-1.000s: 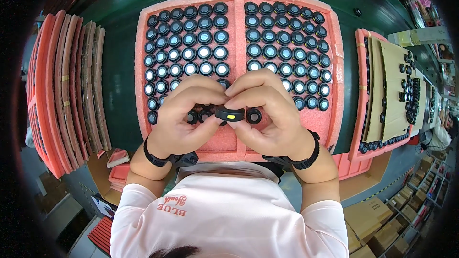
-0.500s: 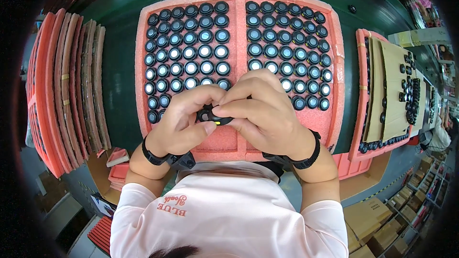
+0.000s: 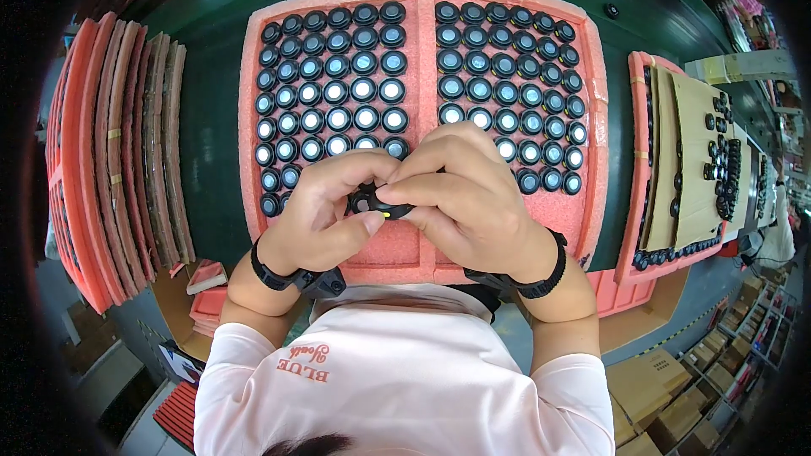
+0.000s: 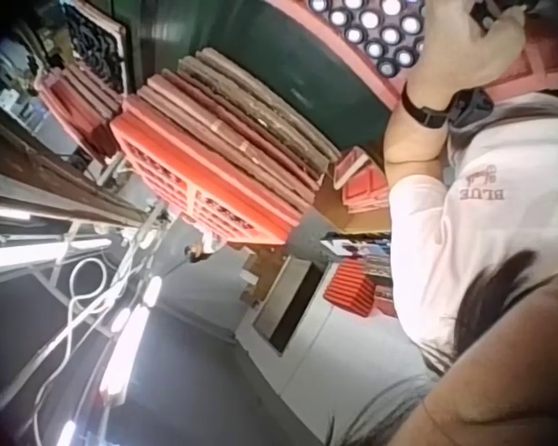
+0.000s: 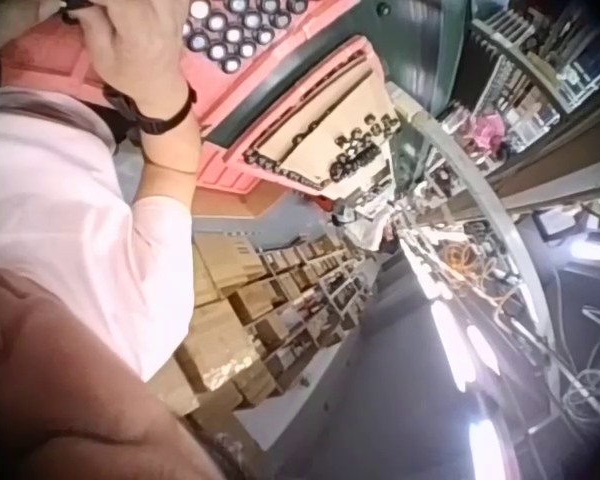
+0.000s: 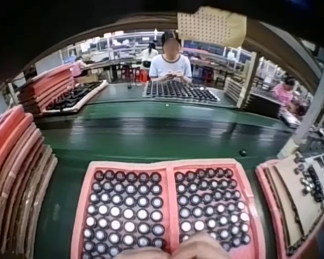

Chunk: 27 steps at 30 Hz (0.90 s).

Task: The person picks up two wireless microphones from a tray, turns them over to inspect different sides, and places them back into the tray. This process is repeated for several other pairs of microphones throughout the video.

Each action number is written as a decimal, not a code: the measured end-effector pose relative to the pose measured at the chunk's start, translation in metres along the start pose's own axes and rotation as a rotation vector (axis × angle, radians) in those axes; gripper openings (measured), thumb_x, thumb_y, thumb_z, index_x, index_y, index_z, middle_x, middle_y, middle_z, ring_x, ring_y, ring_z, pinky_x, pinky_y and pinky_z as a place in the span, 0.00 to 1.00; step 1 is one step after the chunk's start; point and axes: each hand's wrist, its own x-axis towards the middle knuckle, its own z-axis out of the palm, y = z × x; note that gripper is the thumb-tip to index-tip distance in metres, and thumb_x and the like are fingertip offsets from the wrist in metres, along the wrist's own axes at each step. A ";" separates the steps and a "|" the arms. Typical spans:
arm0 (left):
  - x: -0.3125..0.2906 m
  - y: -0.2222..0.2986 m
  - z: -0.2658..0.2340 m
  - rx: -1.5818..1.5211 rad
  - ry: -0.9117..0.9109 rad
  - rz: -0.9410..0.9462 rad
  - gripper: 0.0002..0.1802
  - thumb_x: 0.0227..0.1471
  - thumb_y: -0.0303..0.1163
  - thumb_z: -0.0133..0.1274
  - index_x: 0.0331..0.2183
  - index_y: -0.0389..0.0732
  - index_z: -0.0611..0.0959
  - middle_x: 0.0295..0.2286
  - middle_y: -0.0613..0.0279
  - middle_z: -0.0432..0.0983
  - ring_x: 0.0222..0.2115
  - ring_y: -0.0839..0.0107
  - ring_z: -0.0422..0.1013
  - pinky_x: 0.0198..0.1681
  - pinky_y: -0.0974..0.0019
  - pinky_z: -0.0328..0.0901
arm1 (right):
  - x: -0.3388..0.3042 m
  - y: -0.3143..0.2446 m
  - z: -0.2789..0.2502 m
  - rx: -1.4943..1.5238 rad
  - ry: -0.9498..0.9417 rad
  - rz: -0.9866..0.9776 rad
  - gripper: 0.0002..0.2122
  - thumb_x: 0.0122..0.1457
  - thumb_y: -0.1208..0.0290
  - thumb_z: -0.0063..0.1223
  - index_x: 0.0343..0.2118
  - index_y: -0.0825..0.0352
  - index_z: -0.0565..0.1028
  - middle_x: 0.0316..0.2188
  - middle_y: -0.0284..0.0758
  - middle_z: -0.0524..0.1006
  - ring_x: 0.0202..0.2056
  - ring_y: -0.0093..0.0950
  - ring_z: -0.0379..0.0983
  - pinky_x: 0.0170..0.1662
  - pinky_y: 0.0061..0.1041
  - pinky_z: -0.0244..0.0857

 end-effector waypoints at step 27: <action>-0.002 -0.015 0.022 0.831 -0.350 0.175 0.09 0.41 0.27 0.55 0.31 0.37 0.82 0.37 0.61 0.78 0.33 0.65 0.71 0.35 0.63 0.67 | -0.078 -0.025 -0.023 -0.603 -0.374 0.301 0.10 0.45 0.79 0.57 0.33 0.66 0.75 0.32 0.35 0.72 0.33 0.34 0.72 0.32 0.31 0.67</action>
